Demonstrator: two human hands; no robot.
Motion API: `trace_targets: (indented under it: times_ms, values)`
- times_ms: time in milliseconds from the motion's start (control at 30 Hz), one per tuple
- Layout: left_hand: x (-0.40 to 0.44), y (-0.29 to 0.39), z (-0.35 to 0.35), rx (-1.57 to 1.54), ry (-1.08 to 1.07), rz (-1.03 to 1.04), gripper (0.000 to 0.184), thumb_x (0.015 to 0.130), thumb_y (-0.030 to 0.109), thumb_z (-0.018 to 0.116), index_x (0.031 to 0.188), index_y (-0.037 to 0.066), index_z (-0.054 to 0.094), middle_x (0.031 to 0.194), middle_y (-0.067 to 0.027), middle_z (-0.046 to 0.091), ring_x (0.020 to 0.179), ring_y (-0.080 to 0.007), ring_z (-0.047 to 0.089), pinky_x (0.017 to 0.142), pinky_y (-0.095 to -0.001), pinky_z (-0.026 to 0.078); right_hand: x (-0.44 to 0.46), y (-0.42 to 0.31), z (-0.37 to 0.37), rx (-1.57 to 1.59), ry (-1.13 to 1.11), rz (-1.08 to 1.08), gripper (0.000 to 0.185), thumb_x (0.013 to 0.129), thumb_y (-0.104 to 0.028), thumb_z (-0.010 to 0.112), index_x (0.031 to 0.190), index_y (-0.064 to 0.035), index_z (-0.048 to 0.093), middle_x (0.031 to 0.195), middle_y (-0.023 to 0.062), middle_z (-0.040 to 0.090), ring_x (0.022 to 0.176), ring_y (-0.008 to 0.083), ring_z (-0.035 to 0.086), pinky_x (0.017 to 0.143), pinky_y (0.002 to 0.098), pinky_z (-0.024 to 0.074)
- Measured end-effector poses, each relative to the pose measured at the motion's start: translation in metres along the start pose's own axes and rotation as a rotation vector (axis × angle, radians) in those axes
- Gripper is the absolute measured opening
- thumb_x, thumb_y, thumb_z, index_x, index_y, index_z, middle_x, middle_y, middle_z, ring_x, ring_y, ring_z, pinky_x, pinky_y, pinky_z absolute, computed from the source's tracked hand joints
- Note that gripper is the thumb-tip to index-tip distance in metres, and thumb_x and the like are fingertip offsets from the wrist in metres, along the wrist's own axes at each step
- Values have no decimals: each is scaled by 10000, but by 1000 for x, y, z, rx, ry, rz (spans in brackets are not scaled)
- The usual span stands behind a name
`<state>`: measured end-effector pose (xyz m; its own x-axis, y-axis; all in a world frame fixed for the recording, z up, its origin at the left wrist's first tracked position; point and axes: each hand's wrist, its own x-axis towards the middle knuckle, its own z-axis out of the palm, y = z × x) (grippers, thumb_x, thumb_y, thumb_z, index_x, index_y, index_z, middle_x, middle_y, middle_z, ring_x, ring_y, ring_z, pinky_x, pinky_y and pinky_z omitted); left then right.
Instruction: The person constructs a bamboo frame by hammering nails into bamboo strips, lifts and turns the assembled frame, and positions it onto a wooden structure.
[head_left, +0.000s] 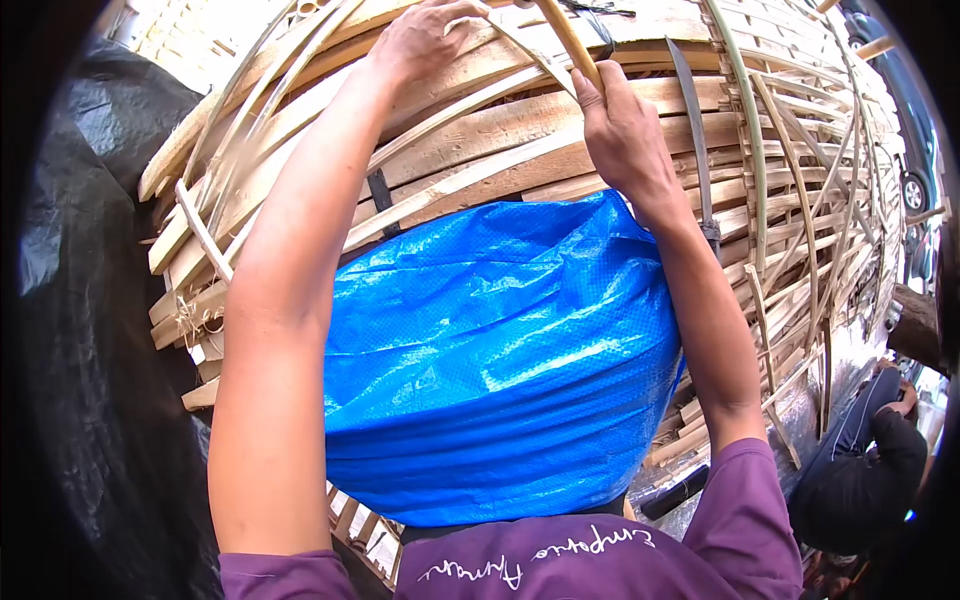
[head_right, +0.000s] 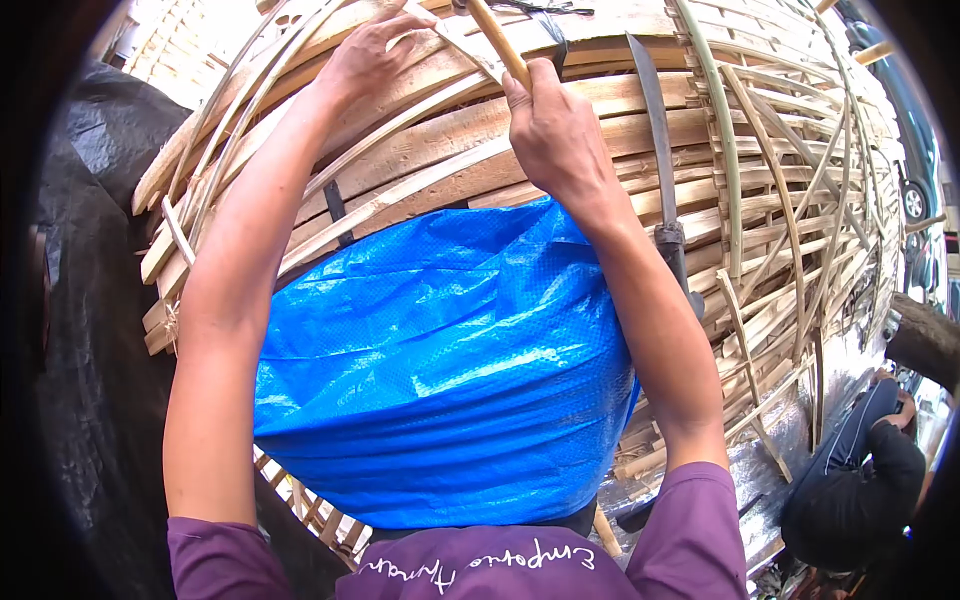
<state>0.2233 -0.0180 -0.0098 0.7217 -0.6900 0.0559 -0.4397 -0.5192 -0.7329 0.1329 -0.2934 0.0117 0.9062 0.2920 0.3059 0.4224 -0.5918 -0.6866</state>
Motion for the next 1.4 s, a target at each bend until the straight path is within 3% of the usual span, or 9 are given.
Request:
trace_targets:
  times_ms: [67, 100, 200, 667, 767, 833, 967, 1033, 1400]
  values:
    - [2, -3, 7, -1009, 261, -443, 360, 1016, 312, 463, 1362, 313, 559, 1389, -46, 570, 1229, -272, 582, 1045, -406, 462, 3, -1, -6, -1, -3, 46, 273, 1026, -295, 480, 1045, -23, 489, 733, 318, 611, 740, 540, 594, 614, 596, 425]
    - [4, -8, 11, -1078, 161, -455, 354, 1009, 322, 501, 1348, 260, 581, 1367, -90, 584, 1237, -289, 576, 1051, -406, 456, 4, -1, -7, -6, 7, 38, 273, 1027, -303, 477, 1063, -33, 494, 739, 320, 613, 746, 542, 594, 623, 599, 424]
    - [7, 9, -11, -822, 157, -648, 362, 997, 299, 535, 1337, 188, 595, 1364, -101, 586, 1239, -304, 570, 1056, -404, 451, 7, -4, -9, 11, -6, 30, 270, 1024, -298, 485, 1065, -31, 499, 725, 314, 611, 735, 538, 594, 615, 591, 426]
    - [21, -7, -10, -913, 262, -347, 263, 969, 197, 573, 1203, 156, 686, 1226, -80, 669, 1063, -320, 651, 918, -398, 530, 16, -1, -10, 7, -2, 14, 267, 960, -245, 601, 989, 5, 513, 751, 295, 623, 752, 499, 614, 639, 552, 453]
    - [23, -18, -14, -717, 49, -342, 262, 955, 186, 580, 1188, 205, 698, 1224, -64, 672, 1053, -287, 660, 908, -384, 541, 21, 18, -3, -72, 72, -109, 310, 915, -253, 677, 985, 11, 531, 785, 249, 625, 737, 426, 611, 662, 505, 462]
    - [20, -24, -9, -279, 336, -220, 279, 934, 176, 579, 1176, 242, 702, 1216, -31, 677, 1038, -244, 668, 884, -366, 556, 20, 18, -6, -159, 108, -156, 353, 869, -259, 743, 994, 8, 547, 854, 227, 642, 763, 384, 633, 683, 474, 469]
    - [27, -24, 6, -253, 460, -211, 302, 930, 164, 567, 1192, 245, 694, 1202, 0, 681, 1035, -220, 669, 875, -357, 562, 17, 21, -8, -209, 11, -28, 377, 853, -259, 757, 1036, 3, 557, 866, 243, 662, 839, 399, 664, 714, 476, 492]
    - [28, -22, 7, -582, 287, -257, 297, 933, 141, 563, 1185, 230, 695, 1176, -8, 685, 1028, -225, 667, 871, -357, 567, 20, 19, -9, -229, -28, -1, 376, 848, -246, 756, 1051, 2, 559, 855, 243, 666, 838, 402, 666, 715, 478, 494]
    - [34, -36, 19, -699, 170, -214, 232, 944, 66, 551, 1105, 145, 698, 1125, -91, 694, 925, -293, 704, 820, -383, 589, 13, 14, -3, -200, -72, -58, 280, 808, -88, 721, 971, 21, 521, 759, 281, 649, 783, 469, 654, 694, 531, 500]
